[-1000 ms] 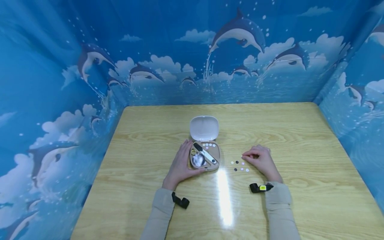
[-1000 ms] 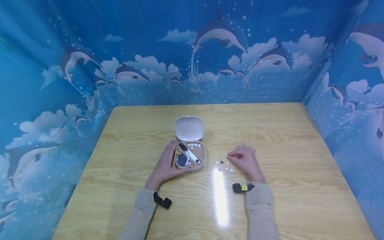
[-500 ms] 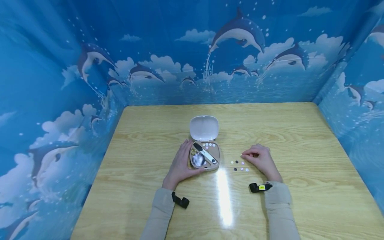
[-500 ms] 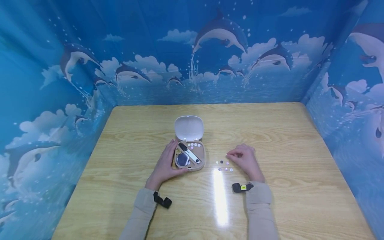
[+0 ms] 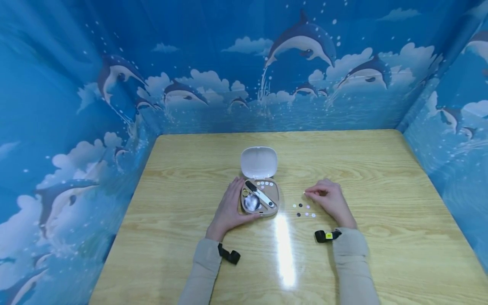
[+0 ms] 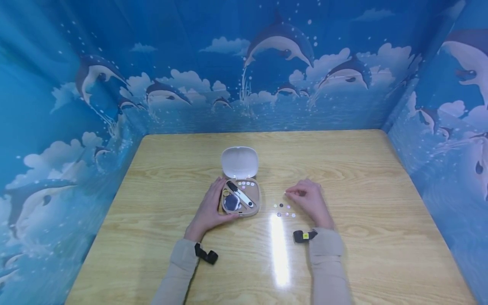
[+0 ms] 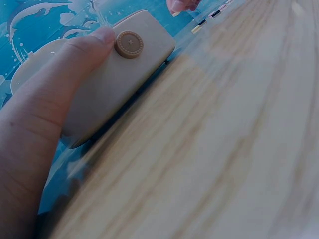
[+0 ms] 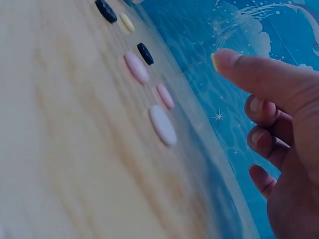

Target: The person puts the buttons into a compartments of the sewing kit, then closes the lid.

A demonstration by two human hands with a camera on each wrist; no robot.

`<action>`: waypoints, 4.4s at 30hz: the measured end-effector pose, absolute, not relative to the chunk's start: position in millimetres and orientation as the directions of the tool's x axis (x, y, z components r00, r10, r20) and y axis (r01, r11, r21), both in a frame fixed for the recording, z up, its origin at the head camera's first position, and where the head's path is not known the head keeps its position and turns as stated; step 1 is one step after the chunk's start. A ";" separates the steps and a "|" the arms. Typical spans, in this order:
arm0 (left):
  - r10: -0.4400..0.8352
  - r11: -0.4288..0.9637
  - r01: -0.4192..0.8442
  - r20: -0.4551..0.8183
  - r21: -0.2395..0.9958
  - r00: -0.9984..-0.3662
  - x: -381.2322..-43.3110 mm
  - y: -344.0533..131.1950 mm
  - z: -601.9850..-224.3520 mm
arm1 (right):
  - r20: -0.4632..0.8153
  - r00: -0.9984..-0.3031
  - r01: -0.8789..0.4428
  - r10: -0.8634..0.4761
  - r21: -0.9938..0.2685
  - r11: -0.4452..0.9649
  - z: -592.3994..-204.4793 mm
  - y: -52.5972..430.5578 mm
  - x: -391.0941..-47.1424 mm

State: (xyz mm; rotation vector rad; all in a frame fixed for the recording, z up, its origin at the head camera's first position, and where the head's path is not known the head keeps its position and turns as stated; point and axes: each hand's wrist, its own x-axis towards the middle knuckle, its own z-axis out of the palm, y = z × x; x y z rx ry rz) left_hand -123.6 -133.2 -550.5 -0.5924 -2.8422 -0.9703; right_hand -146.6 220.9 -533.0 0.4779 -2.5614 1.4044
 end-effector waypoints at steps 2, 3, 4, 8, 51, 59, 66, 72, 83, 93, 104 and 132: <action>0.334 0.721 0.390 0.206 0.572 -0.920 -123.6 -133.3 -550.7 | 0.306 -0.933 -0.361 -0.191 -0.787 0.501 -531.3 219.6 -147.8; 0.334 0.721 0.391 0.207 0.572 -0.919 -123.6 -133.4 -550.8 | 0.304 -0.933 -0.360 -0.193 -0.786 0.502 -530.5 218.8 -148.4; 0.336 0.721 0.393 0.208 0.571 -0.919 -123.6 -133.3 -550.8 | 0.304 -0.933 -0.360 -0.194 -0.787 0.501 -529.6 217.9 -149.2; 0.333 0.724 0.387 0.201 0.570 -0.921 -123.2 -133.5 -551.1 | 0.304 -0.932 -0.362 -0.197 -0.792 0.491 -525.0 213.2 -152.2; 0.345 0.730 0.398 0.203 0.556 -0.917 -122.9 -134.0 -551.0 | 0.215 -0.917 -0.354 -0.337 -0.828 0.435 -499.5 140.1 -181.9; 0.351 0.737 0.409 0.212 0.538 -0.912 -123.1 -134.0 -550.4 | 0.239 -0.886 -0.417 -0.397 -0.786 0.456 -502.0 125.5 -185.1; 0.351 0.732 0.416 0.225 0.540 -0.909 -122.9 -134.1 -550.2 | 0.259 -0.870 -0.456 -0.420 -0.749 0.482 -507.3 118.1 -186.1; 0.353 0.735 0.416 0.221 0.536 -0.909 -123.1 -133.8 -550.4 | 0.284 -0.852 -0.500 -0.440 -0.691 0.522 -509.8 115.9 -186.1; 0.352 0.738 0.404 0.203 0.540 -0.914 -123.2 -134.9 -551.3 | 0.282 -0.853 -0.501 -0.440 -0.679 0.536 -511.2 115.4 -185.4; 0.350 0.734 0.404 0.205 0.546 -0.914 -122.9 -134.1 -550.3 | 0.293 -0.858 -0.495 -0.422 -0.689 0.529 -514.5 116.0 -185.8; 0.352 0.735 0.403 0.201 0.546 -0.914 -123.0 -134.9 -551.3 | 0.302 -0.864 -0.487 -0.404 -0.705 0.515 -506.7 122.2 -183.6; 0.349 0.729 0.410 0.218 0.549 -0.911 -123.0 -134.0 -549.8 | 0.295 -0.925 -0.376 -0.242 -0.806 0.457 -502.9 186.5 -156.5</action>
